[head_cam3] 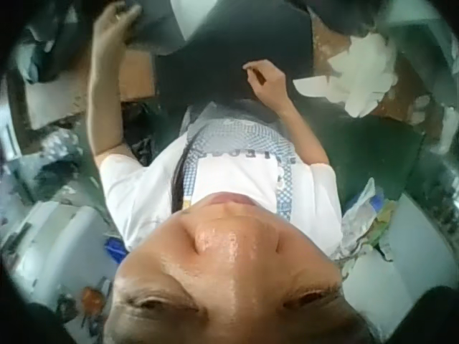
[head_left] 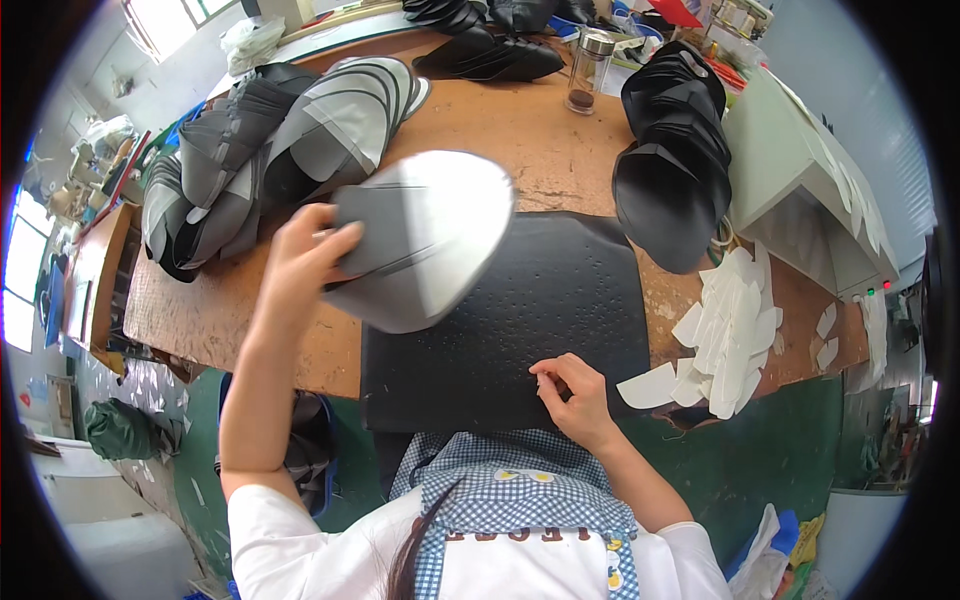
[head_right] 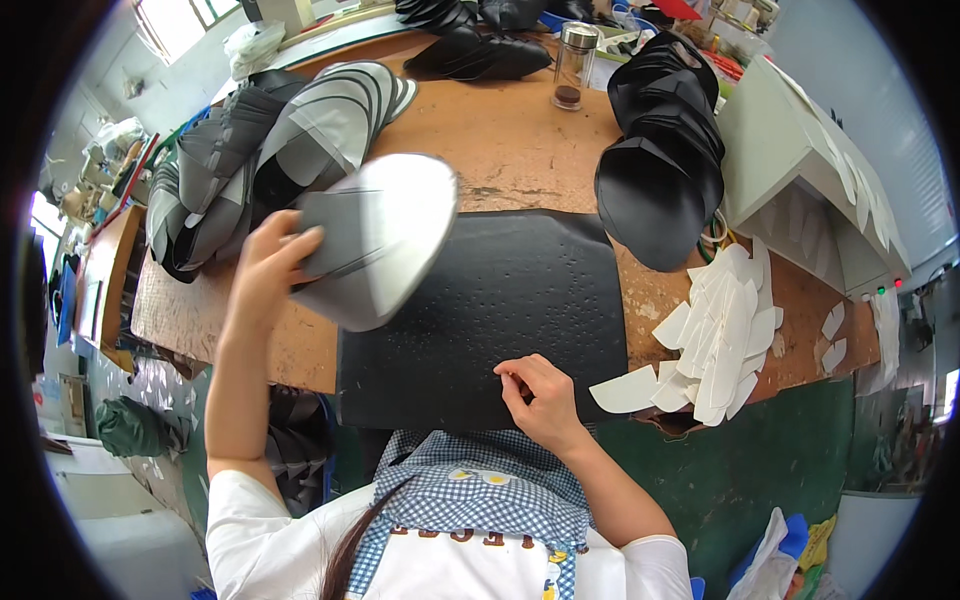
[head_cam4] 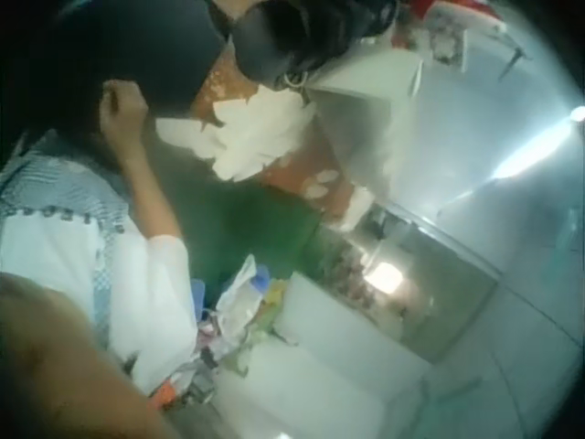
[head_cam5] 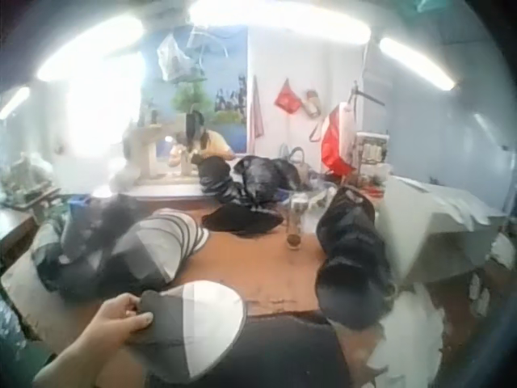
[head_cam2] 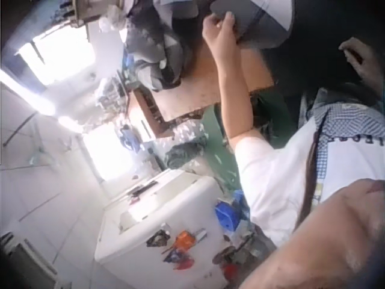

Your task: The person assembles shoe upper components by pressing linings into shoe uppers, retrieving reinforcement patches from a heating box, and adhering the patches onto the shoe uppers by hand.

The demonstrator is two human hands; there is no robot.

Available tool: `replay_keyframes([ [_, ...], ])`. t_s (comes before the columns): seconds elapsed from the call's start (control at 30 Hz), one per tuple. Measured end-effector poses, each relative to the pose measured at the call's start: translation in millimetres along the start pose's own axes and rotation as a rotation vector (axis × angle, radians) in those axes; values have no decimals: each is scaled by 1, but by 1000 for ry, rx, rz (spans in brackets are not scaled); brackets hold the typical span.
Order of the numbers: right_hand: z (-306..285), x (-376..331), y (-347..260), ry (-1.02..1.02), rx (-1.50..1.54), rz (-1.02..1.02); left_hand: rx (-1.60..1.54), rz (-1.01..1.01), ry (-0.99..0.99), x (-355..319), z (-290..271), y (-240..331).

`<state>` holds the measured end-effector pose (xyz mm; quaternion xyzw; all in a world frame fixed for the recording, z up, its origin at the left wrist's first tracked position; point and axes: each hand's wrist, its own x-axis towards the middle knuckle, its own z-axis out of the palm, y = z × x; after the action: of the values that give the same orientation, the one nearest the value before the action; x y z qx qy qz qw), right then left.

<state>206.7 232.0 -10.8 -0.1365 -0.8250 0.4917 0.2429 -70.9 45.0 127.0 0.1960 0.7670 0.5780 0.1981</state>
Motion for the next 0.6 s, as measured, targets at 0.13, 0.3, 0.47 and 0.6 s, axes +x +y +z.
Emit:
replay_keyframes([
  [0.13,7,0,-11,-34,-32,-28,-514,-157,-104,39,64,-13],
  [0.3,3,-6,-4,-51,-42,-44,87,215,-314,99,105,-4],
  [0.47,1,-6,-5,-58,30,-24,1205,367,335,147,53,-28],
  [0.6,-1,-3,-4,-86,5,-12,1607,81,607,168,-4,-83],
])
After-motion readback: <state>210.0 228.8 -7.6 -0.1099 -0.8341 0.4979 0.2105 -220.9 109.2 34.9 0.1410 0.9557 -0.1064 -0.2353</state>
